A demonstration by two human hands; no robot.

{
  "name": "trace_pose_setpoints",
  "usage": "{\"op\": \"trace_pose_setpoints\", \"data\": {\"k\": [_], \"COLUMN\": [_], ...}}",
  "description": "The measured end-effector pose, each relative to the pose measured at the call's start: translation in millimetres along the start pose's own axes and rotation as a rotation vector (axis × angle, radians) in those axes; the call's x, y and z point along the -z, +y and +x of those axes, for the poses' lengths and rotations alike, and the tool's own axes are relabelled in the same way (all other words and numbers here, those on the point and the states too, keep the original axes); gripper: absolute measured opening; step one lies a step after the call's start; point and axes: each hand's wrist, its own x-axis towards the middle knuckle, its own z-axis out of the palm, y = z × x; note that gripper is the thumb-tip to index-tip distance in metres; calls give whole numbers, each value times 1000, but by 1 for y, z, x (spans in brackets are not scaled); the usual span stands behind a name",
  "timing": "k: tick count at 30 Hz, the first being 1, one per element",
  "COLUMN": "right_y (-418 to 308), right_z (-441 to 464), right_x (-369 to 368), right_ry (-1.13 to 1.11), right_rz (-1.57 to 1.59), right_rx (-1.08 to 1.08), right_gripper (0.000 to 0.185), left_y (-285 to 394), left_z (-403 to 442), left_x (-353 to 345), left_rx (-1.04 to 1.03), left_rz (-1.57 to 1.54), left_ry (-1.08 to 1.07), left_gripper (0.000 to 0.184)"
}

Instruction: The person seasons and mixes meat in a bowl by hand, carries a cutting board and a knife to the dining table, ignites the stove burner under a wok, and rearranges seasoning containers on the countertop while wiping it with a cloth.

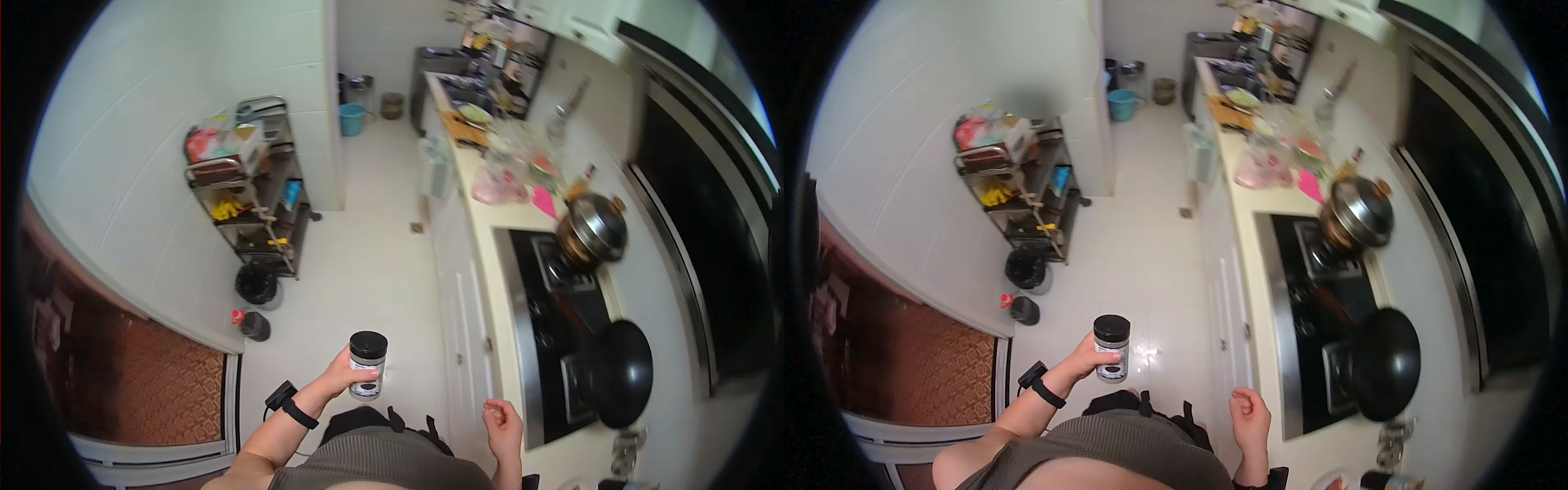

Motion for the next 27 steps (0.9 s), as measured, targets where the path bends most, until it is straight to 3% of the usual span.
{"op": "trace_pose_setpoints", "data": {"k": [5, 6, 7, 8, 9, 11, 17, 19, 21, 23, 26, 27], "right_y": [-45, -44, -30, -83, -97, -115, -170, -193, -253, -263, -297, -311], "right_z": [140, 169, 211, 214, 236, 284, 446, 493, 572, 632, 693, 697], "right_x": [-128, -143, -150, -166, -179, -215, -290, -313, -392, -448, -478, -479], "right_ry": [-213, -271, -395, -356, -474, -445, -609, -629, -701, -826, -775, -695], "right_rz": [-17, 11, 27, -276, -277, -182, -303, -345, -369, -64, -221, -293], "right_rx": [277, 313, 296, 354, 410, 322, 431, 787, 834, 552, 608, 731], "right_gripper": [17, 16, 18, 35, 35, 28, 26, 28, 28, 15, 23, 24], "left_y": [41, 42, 46, 51, 51, 60, 90, 103, 144, 156, 176, 184], "left_z": [24, 26, 34, 43, 48, 65, 94, 109, 166, 207, 265, 282], "left_x": [97, 101, 107, 122, 125, 161, 191, 196, 252, 278, 314, 319], "left_rx": [-151, -193, -235, -278, -320, -379, -482, -508, -435, -416, -331, -409], "left_rz": [232, 149, 75, 54, 47, 20, 126, 130, 49, 96, 265, 211], "left_ry": [281, 329, 365, 418, 455, 584, 898, 1003, 1016, 1089, 1066, 1007], "left_gripper": [67, 68, 69, 70, 71, 71, 72, 75, 78, 79, 82, 82]}}
